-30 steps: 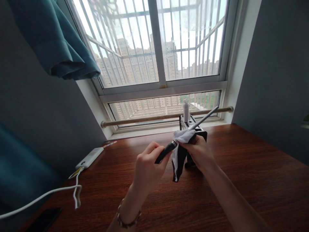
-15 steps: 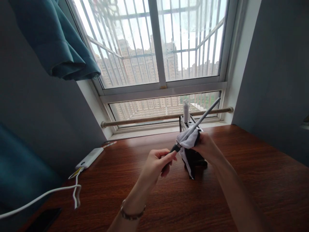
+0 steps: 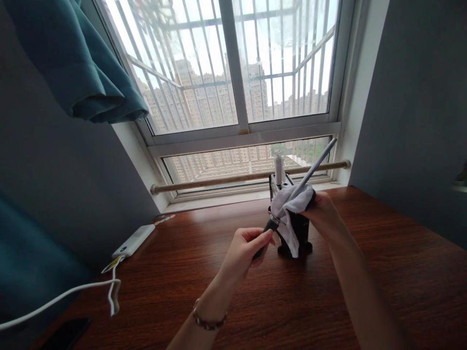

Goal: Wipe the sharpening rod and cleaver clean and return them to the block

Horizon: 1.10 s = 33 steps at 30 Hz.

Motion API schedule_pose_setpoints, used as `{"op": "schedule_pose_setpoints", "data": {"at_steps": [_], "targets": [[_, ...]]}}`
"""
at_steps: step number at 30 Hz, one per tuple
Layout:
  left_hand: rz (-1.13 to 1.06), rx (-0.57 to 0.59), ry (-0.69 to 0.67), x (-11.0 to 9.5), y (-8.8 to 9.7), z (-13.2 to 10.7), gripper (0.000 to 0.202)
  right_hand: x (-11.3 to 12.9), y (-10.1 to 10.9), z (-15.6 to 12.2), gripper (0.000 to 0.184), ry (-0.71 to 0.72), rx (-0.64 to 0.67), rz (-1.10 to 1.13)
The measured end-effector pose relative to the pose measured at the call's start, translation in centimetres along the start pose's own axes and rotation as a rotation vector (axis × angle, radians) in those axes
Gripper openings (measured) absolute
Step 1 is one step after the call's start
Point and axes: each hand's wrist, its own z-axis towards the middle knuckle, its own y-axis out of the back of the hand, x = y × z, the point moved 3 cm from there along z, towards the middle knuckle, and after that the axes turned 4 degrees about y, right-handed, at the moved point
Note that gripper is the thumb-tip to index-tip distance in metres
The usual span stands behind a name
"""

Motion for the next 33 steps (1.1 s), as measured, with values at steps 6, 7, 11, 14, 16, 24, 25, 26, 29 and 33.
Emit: {"op": "schedule_pose_setpoints", "data": {"at_steps": [6,7,11,14,16,24,25,26,29,33], "targets": [[0.72,-0.245,-0.321,-1.7,-0.2,-1.1,0.031,0.4,3.1,0.6,0.024,-0.054,-0.363,0.27],[0.819,-0.26,-0.377,-2.0,-0.3,-1.3,0.029,0.5,3.7,0.7,0.026,-0.069,-0.439,0.297],[1.025,-0.251,-0.433,-2.3,-0.4,-2.0,0.024,0.5,6.1,1.0,0.028,-0.069,-0.627,0.339],[1.162,-0.251,-0.494,-2.6,-0.3,-2.5,0.024,0.3,7.6,1.1,0.026,-0.026,-0.665,0.381],[1.261,-0.272,-0.575,-2.9,-0.1,-2.9,0.023,0.1,8.4,1.2,0.024,-0.022,-0.67,0.4],[1.508,-0.334,-0.763,-3.9,1.1,-3.7,0.016,0.0,8.5,1.3,0.027,0.003,-0.666,0.434],[1.51,-0.329,-0.755,-3.9,1.3,-3.7,0.016,0.0,8.3,1.3,0.028,0.0,-0.676,0.428],[1.509,-0.325,-0.746,-4.0,1.5,-3.8,0.016,0.1,8.2,1.2,0.028,-0.001,-0.686,0.42],[1.5,-0.323,-0.735,-4.1,1.9,-4.0,0.016,0.1,7.9,1.2,0.028,-0.004,-0.696,0.404],[1.442,-0.295,-0.684,-4.4,2.5,-4.2,0.017,0.0,7.6,1.1,0.027,-0.013,-0.695,0.399]]}}
